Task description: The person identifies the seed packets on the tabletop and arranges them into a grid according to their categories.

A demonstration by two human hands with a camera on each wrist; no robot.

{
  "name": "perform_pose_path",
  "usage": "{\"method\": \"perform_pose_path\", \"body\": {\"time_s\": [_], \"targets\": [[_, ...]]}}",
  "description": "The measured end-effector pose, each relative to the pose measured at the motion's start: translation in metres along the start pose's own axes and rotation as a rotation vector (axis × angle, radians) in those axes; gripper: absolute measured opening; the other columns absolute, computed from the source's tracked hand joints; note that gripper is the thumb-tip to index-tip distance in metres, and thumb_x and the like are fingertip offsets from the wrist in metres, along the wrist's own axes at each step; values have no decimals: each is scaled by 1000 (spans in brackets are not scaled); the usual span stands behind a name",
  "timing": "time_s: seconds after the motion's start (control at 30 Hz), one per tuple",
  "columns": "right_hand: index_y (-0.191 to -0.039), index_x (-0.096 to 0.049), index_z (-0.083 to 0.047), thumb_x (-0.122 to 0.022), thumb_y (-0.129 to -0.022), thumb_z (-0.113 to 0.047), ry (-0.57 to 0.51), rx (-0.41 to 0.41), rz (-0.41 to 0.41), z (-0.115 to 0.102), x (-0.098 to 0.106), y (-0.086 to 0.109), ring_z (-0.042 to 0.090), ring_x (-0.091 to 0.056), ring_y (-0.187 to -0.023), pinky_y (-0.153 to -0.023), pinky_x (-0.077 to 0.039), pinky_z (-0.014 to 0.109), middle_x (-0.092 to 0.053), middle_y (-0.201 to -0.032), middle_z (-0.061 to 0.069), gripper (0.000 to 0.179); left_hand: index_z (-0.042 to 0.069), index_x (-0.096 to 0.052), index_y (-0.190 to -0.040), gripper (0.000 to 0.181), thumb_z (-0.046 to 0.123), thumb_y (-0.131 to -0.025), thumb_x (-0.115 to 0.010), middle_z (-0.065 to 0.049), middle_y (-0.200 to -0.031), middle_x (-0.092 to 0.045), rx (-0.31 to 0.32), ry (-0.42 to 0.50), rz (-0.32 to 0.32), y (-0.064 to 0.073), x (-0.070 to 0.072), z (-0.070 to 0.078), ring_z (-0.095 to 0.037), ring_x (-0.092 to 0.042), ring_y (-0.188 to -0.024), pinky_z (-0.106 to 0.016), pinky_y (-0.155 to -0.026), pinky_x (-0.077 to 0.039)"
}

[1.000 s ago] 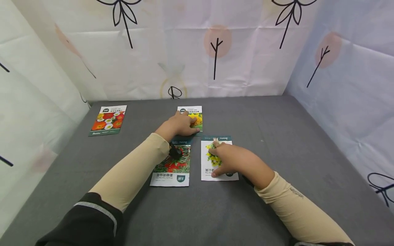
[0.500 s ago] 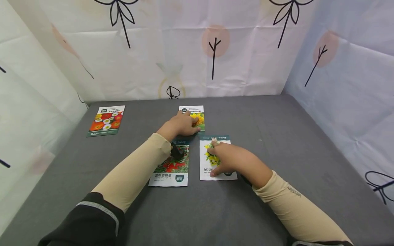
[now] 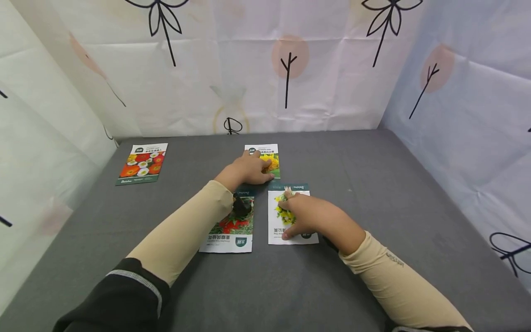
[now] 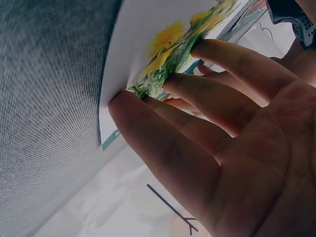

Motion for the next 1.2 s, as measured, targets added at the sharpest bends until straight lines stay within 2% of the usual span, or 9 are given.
{"method": "perform_pose_path", "body": {"time_s": [0.13,0.33,0.53,0.67,0.8,1.2], "targets": [[-161,-47,-12,-87,-86,-48,0,-3,-4,-1,-1,-1,42,-37,-157,-123,-40,57,-27,-174,19,92,30,-36,-167,67,59,-108,-47,-16,-177,-20,-4,-7,5,-2,-1,1,-48,-15,-163,-62,-127,-30],[-161,-47,-11,-87,-87,-47,-11,22,-7,-1,-3,0,42,-36,-158,-123,-40,57,-26,-174,20,91,30,-41,-165,67,63,-107,-49,-18,-174,-27,-18,-63,29,-3,-1,4,-49,-21,-161,-61,-131,-22],[-161,-47,-10,-87,-88,-46,-17,24,-10,-1,-2,3,40,-35,-159,-123,-40,56,-26,-174,20,91,26,-43,-164,67,58,-106,-55,-20,-172,-28,-42,21,19,-2,-1,5,-47,-35,-156,-60,-126,-34],[-161,-47,-10,-87,-87,-47,-12,25,-12,-2,0,4,41,-35,-158,-123,-40,56,-27,-174,21,91,24,-45,-164,66,56,-107,-55,-21,-172,-28,-54,46,8,0,1,7,-46,-39,-153,-60,-124,-37],[-161,-47,-11,-86,-87,-47,-9,17,-16,-2,1,4,41,-34,-159,-123,-40,56,-26,-174,21,91,25,-45,-163,65,56,-107,-55,-20,-171,-30,-53,41,14,2,3,6,-46,-38,-154,-60,-125,-36],[-162,-46,-12,-86,-87,-47,-2,-1,-12,-2,-2,2,42,-35,-159,-124,-39,58,-26,-174,20,92,29,-38,-166,68,60,-107,-53,-19,-175,-24,-44,31,11,0,-1,5,-47,-29,-159,-63,-125,-34]]}}
Point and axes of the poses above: each hand's wrist, its own y-axis away from the middle knuckle, its own x-axis out of the back of the hand, z = x × y, the point moved 8 cm from there along -y, towards the middle knuckle
